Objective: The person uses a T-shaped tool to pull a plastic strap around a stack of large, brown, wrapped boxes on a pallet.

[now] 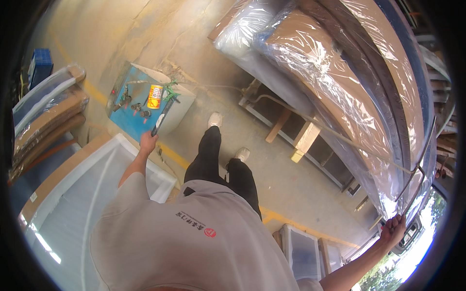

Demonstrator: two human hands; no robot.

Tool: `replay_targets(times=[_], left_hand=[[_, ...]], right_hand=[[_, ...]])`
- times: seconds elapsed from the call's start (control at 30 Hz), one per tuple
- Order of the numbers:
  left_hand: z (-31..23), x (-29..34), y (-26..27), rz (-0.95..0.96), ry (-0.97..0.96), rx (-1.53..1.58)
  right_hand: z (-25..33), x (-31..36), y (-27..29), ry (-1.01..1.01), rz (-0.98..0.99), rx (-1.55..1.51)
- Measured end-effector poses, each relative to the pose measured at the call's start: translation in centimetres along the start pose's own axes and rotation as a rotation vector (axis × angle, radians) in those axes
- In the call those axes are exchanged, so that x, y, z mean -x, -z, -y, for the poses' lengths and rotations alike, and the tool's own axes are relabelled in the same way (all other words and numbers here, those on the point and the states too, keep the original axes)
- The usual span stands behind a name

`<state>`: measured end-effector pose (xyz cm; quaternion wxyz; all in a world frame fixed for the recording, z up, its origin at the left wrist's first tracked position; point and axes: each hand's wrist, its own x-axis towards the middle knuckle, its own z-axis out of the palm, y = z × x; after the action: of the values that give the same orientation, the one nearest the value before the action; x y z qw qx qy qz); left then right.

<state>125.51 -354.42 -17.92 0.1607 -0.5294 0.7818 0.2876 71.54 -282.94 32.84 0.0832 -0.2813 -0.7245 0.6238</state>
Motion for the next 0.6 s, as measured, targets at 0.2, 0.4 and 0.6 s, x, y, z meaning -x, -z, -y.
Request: replay_targets(times=[0.2, 0.4, 0.6], left_hand=[[-2.1, 3.5, -2.1, 0.045, 0.006, -0.031], [-2.9, 6.4, -6.0, 0.009, -0.004, -0.1], [-3.3, 7.3, -7.3, -0.026, -0.073, -0.121]], right_hand=[[-0.7, -0.5, 1.8, 0.013, 0.107, 0.001], [-0.2, -2.1, 4.0, 0.018, 0.377, -0.108], [-2.3, -3.2, 4.0, 0.06, 0.545, -0.295]])
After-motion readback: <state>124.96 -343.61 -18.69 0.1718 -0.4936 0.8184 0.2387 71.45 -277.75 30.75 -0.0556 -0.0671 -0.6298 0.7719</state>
